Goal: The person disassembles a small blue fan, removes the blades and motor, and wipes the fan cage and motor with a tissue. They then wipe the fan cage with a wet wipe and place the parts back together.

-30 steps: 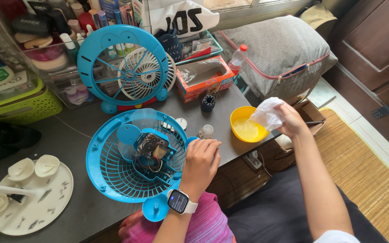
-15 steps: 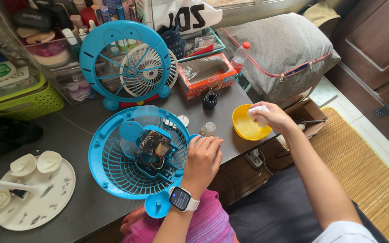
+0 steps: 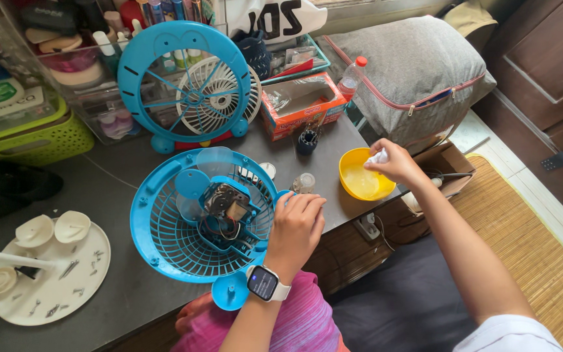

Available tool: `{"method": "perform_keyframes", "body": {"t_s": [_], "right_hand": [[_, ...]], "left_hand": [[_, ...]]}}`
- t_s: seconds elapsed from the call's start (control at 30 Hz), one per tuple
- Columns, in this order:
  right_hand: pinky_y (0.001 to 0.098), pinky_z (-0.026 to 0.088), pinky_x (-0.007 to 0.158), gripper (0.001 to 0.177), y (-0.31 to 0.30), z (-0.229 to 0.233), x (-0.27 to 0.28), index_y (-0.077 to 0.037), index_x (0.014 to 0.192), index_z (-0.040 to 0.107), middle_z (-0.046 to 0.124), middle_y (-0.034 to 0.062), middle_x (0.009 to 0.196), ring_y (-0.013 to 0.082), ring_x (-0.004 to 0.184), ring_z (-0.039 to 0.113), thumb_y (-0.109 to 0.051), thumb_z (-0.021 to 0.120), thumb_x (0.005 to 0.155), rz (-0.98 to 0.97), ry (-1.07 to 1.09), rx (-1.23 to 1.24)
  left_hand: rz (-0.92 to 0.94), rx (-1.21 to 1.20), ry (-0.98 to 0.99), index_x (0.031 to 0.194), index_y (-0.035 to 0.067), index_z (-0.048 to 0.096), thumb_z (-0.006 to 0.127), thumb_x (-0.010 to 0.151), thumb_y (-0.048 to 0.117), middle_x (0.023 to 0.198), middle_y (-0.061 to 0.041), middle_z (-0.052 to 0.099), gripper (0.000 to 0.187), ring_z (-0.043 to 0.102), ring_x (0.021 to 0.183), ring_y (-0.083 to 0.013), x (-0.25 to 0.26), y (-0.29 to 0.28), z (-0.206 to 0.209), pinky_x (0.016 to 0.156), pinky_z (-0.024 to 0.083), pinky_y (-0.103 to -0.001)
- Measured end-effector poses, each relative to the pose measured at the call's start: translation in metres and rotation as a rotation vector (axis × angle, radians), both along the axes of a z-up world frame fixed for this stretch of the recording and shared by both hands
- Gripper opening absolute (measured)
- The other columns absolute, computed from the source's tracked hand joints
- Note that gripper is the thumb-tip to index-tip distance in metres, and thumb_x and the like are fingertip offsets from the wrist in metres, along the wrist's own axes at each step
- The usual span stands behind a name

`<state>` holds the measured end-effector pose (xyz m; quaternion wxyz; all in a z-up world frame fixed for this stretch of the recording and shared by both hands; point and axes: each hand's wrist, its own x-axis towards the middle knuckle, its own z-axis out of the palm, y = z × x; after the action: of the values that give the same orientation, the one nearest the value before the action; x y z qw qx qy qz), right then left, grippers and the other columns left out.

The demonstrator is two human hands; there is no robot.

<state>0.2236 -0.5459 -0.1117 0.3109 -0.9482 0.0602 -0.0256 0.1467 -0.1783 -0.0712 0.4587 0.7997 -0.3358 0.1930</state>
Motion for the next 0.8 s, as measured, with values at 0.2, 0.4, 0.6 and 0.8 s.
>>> {"method": "perform_keyframes", "body": {"t_s": [0.2, 0.4, 0.6, 0.8], "right_hand": [[0.0385, 0.056, 0.067, 0.034, -0.005, -0.002, 0.01, 0.001, 0.109, 0.067, 0.073, 0.0151, 0.087, 0.024, 0.071, 0.072, -0.032, 0.062, 0.1, -0.033, 0.271, -0.035], [0.0466, 0.054, 0.074, 0.051, 0.017, 0.006, 0.012, -0.003, 0.104, 0.07, 0.073, 0.0216, 0.086, 0.0373, 0.082, 0.07, -0.049, 0.05, 0.103, 0.085, 0.215, -0.319], [0.0535, 0.056, 0.075, 0.056, 0.044, 0.013, 0.001, -0.007, 0.091, 0.074, 0.072, 0.0215, 0.086, 0.0437, 0.085, 0.069, -0.053, 0.046, 0.102, 0.076, 0.028, -0.587], [0.0526, 0.057, 0.075, 0.07, 0.047, 0.01, 0.005, -0.004, 0.072, 0.075, 0.071, 0.0236, 0.076, 0.0445, 0.079, 0.07, -0.059, 0.044, 0.103, -0.016, 0.095, -0.614]], "left_hand": [[-0.005, -0.001, 0.005, 0.11, 0.004, 0.07, 0.067, 0.089, 0.007, 0.11, -0.009, 0.071, 0.021, 0.066, 0.109, -0.0254, 0.001, 0.001, 0.0, 0.108, 0.042, -0.047], [-0.021, 0.009, -0.001, 0.11, 0.004, 0.07, 0.067, 0.089, 0.006, 0.108, -0.009, 0.071, 0.022, 0.066, 0.107, -0.0249, 0.001, 0.0, -0.003, 0.107, 0.042, -0.047], [-0.016, 0.047, -0.004, 0.112, 0.005, 0.069, 0.066, 0.089, 0.007, 0.106, -0.009, 0.071, 0.022, 0.066, 0.104, -0.0249, 0.001, -0.001, -0.004, 0.108, 0.042, -0.047], [-0.017, 0.04, 0.001, 0.114, 0.005, 0.069, 0.066, 0.091, 0.008, 0.104, -0.009, 0.072, 0.023, 0.067, 0.102, -0.0248, 0.0, -0.001, -0.005, 0.108, 0.042, -0.048]]}}
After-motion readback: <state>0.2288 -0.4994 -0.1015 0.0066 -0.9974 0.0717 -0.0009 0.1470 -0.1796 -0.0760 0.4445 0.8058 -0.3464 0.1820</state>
